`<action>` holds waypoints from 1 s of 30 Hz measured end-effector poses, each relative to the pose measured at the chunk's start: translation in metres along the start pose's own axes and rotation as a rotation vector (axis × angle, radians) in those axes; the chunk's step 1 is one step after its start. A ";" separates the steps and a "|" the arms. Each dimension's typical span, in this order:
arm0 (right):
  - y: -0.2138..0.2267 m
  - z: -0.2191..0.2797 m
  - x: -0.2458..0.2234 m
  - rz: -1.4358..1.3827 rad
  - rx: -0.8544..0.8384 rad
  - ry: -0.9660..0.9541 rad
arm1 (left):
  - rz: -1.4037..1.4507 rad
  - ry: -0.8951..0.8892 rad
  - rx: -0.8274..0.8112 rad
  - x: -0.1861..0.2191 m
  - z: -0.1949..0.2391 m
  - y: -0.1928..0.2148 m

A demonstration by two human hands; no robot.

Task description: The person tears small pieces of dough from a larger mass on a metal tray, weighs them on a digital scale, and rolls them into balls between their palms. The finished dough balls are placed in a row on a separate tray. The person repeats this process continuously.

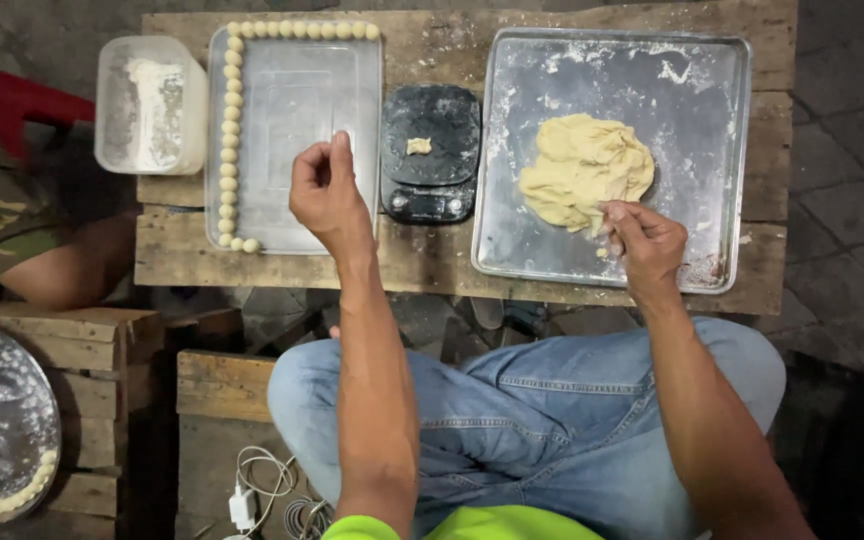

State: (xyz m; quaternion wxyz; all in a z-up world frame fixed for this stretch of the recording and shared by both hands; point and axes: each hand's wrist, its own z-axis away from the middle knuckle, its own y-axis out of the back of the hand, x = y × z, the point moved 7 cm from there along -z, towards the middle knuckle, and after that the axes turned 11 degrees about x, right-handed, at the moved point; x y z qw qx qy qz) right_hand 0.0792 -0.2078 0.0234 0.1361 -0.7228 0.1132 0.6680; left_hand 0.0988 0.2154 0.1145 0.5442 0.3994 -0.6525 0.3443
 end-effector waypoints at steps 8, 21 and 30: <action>0.008 0.020 -0.018 0.076 0.149 -0.023 | -0.302 0.121 -0.304 -0.027 0.094 0.059; 0.018 0.075 -0.152 0.055 0.289 -0.102 | -0.305 -0.241 -0.867 0.095 0.220 0.102; -0.038 0.054 -0.176 0.130 0.047 0.009 | -0.593 -0.454 -0.764 0.048 0.094 -0.010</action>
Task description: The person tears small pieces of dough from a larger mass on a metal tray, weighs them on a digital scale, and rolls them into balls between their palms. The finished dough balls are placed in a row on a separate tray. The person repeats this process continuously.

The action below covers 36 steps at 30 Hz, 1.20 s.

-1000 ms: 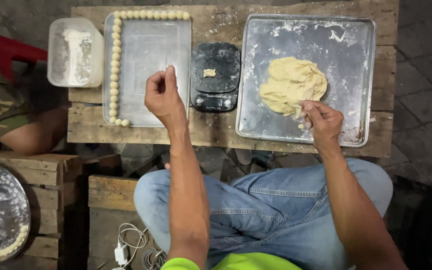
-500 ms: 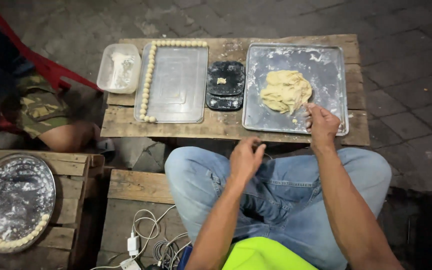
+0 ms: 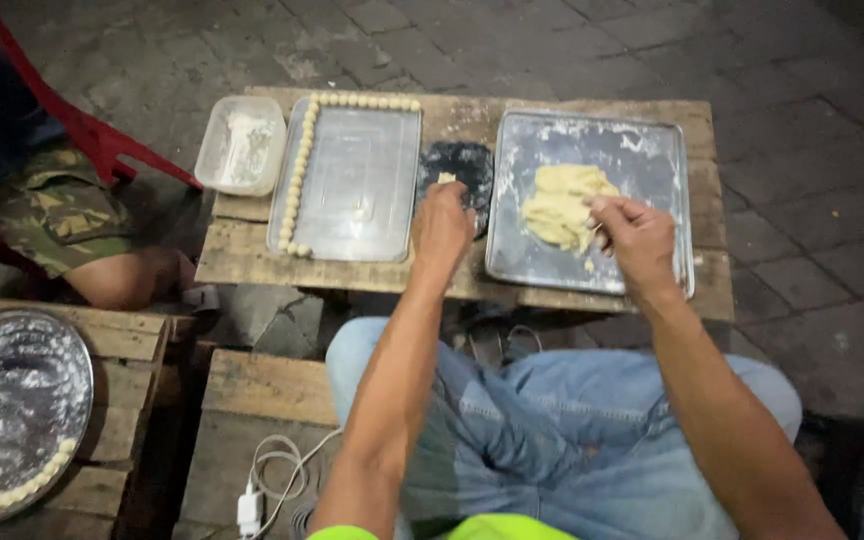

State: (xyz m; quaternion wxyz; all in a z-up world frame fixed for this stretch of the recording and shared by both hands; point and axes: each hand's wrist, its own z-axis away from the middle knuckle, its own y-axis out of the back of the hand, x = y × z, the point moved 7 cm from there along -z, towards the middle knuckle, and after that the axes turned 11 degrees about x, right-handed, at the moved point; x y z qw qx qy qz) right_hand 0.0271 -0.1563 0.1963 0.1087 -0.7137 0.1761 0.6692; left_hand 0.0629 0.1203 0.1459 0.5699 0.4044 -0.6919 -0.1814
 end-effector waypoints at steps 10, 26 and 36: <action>-0.041 -0.057 0.086 0.138 -0.203 -0.102 | -0.416 -0.203 -0.073 -0.078 -0.098 -0.101; -0.078 -0.055 0.116 -0.009 -0.340 0.060 | 0.614 0.401 -0.298 -0.005 -0.038 -0.092; -0.064 -0.075 0.151 -0.103 -0.157 -0.215 | 0.831 0.582 -0.320 0.005 -0.015 -0.143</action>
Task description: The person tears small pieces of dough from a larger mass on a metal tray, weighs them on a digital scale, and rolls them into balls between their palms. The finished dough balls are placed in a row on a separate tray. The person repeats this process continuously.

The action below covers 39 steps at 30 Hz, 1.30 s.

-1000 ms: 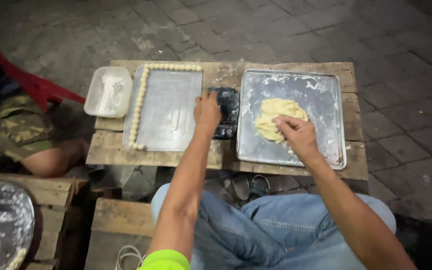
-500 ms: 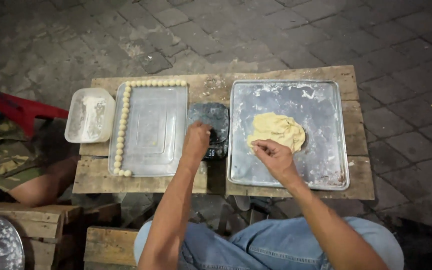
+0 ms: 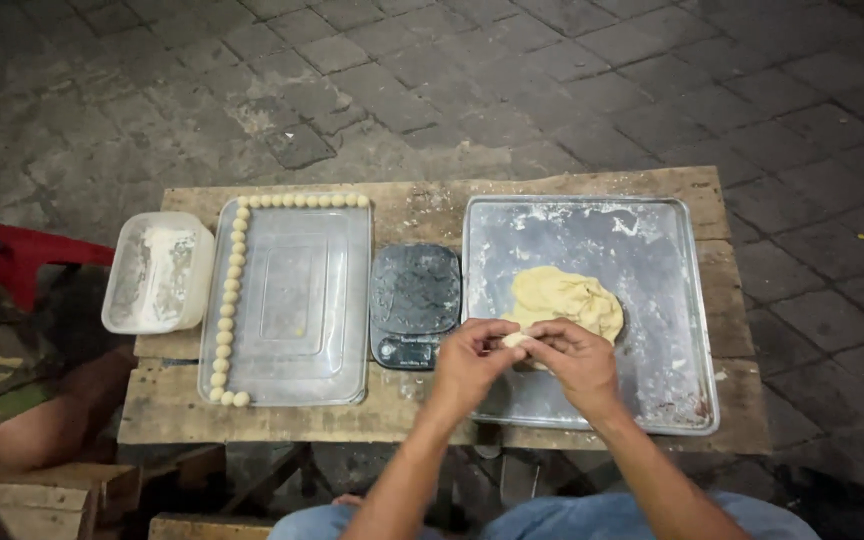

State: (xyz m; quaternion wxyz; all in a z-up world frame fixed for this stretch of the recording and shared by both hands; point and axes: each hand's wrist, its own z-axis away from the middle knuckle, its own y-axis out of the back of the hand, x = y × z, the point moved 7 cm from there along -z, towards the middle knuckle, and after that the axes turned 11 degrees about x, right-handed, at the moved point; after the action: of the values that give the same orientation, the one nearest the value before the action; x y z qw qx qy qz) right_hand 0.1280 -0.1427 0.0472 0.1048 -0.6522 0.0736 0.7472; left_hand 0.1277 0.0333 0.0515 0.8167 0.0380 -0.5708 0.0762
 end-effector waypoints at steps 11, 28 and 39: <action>0.006 -0.007 0.038 -0.248 0.024 -0.184 | 0.265 0.182 0.050 -0.001 0.004 0.000; 0.003 -0.001 0.006 -0.149 -0.002 0.031 | 0.250 0.254 0.059 -0.004 0.021 -0.012; 0.000 0.009 -0.002 -0.120 0.030 0.135 | 0.217 0.110 0.108 0.008 0.022 -0.012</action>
State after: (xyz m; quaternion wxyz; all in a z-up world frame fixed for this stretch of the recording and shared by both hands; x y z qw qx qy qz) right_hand 0.1196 -0.1402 0.0501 0.1538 -0.7026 0.0527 0.6928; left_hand 0.1121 0.0188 0.0665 0.8305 0.0156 -0.5209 0.1966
